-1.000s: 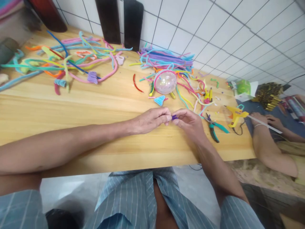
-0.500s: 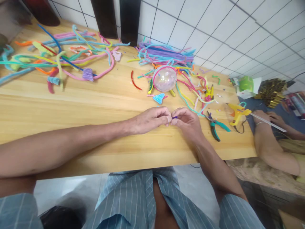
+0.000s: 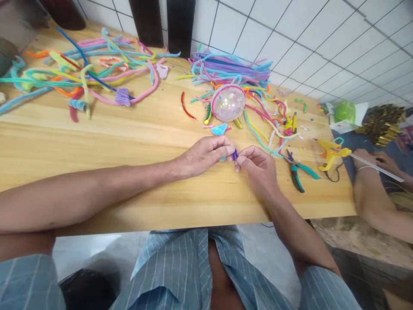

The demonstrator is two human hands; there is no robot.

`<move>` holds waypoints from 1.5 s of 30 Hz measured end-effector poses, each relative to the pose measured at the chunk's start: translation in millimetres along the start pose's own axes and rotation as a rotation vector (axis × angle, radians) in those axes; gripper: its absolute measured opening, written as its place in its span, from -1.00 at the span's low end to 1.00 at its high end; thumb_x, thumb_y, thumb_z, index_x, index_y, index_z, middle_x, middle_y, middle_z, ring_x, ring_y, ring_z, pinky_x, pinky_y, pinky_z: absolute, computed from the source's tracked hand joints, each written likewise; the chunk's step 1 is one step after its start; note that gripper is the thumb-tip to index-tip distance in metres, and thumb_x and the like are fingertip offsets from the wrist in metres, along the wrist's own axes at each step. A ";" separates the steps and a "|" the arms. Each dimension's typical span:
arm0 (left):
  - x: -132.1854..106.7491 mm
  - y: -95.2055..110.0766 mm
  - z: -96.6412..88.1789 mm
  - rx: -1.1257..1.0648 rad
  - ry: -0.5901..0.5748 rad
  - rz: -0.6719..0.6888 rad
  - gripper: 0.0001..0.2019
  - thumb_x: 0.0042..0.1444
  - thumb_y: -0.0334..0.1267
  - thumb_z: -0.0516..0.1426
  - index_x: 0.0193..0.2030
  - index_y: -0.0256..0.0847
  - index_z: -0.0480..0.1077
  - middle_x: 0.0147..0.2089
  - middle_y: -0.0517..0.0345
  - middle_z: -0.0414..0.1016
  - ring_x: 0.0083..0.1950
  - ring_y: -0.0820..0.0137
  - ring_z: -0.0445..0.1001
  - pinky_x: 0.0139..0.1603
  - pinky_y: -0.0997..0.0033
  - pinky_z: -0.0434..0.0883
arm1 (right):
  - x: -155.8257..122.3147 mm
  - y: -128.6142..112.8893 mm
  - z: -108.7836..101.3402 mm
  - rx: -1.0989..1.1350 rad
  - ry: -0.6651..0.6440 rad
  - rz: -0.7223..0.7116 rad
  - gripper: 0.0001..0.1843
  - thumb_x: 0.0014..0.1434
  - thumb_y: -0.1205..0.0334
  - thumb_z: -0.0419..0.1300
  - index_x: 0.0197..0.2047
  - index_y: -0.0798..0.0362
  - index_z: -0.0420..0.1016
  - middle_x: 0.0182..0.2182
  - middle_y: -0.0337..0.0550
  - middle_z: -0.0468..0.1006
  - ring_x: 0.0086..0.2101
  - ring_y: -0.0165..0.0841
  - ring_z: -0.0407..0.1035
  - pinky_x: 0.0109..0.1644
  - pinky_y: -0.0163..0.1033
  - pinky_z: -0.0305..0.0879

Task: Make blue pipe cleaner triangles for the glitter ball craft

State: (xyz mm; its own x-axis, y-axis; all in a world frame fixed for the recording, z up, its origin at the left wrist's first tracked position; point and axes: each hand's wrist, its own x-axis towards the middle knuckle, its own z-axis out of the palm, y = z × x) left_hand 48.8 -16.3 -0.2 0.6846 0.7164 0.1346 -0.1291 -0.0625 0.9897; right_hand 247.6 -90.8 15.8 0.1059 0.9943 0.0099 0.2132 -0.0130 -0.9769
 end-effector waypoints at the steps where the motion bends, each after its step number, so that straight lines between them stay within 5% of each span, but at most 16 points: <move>1: 0.9 -1.3 -0.2 -0.044 -0.003 -0.011 -0.72 0.42 -0.05 0.20 -0.22 -0.23 0.48 -0.30 0.20 0.51 -0.38 0.50 0.34 -0.29 0.47 0.34 | -0.1 -0.5 1.3 0.003 0.021 -0.005 -0.88 0.16 0.21 0.41 -0.37 -0.03 0.58 -0.54 -0.33 0.60 -0.52 -0.40 0.44 -0.34 -0.25 0.39; 6: 4.3 -2.0 -0.9 -0.203 0.013 -0.071 -0.77 0.31 -0.11 0.32 -0.11 -0.25 0.52 -0.30 0.22 0.53 -0.46 0.57 0.28 -0.44 0.52 0.26 | 1.3 -2.4 4.6 0.064 0.073 -0.005 -0.89 0.14 0.23 0.40 -0.39 -0.03 0.59 -0.53 -0.32 0.62 -0.54 -0.43 0.42 -0.36 -0.26 0.39; 15: 6.7 7.3 1.5 -0.321 0.072 -0.211 -0.81 0.37 -0.36 0.24 -0.32 -0.26 0.44 -0.48 0.30 0.41 -0.57 0.63 0.23 -0.54 0.58 0.17 | 8.6 -17.1 2.1 0.071 -0.011 0.004 -0.89 0.16 0.18 0.42 -0.22 -0.06 0.64 -0.43 -0.31 0.66 -0.42 -0.39 0.51 -0.28 -0.23 0.47; 31: 9.0 -5.2 0.0 -0.393 0.057 -0.250 -0.83 0.29 -0.32 0.39 -0.23 -0.26 0.48 -0.49 0.33 0.45 -0.59 0.64 0.30 -0.57 0.61 0.20 | 15.8 -14.9 4.7 -0.151 -0.029 -0.113 -0.89 0.22 0.16 0.41 -0.19 -0.05 0.63 -0.44 -0.29 0.64 -0.43 -0.38 0.51 -0.30 -0.23 0.52; 39: 7.4 -1.9 0.9 -0.487 0.031 -0.280 -0.86 0.31 -0.42 0.30 -0.26 -0.26 0.44 -0.40 0.26 0.54 -0.59 0.63 0.31 -0.58 0.59 0.23 | 12.6 -14.4 3.3 -0.193 -0.023 -0.126 -0.91 0.23 0.16 0.43 -0.20 -0.05 0.70 -0.46 -0.28 0.65 -0.44 -0.38 0.51 -0.35 -0.26 0.45; 45: 9.1 2.4 -0.9 -0.458 0.079 -0.303 -0.86 0.35 -0.41 0.26 -0.26 -0.23 0.42 -0.49 0.31 0.44 -0.61 0.61 0.30 -0.59 0.60 0.23 | 12.2 -20.3 -4.9 -0.137 0.004 -0.111 -0.86 0.29 0.13 0.41 -0.11 -0.07 0.74 -0.39 -0.27 0.68 -0.37 -0.34 0.57 -0.18 -0.16 0.59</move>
State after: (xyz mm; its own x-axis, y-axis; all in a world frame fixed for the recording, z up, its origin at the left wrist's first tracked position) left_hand 54.1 -9.3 3.4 0.6856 0.7068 -0.1740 -0.2460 0.4500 0.8585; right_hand 249.3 -79.0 36.8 0.0786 0.9900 0.1171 0.3545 0.0820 -0.9314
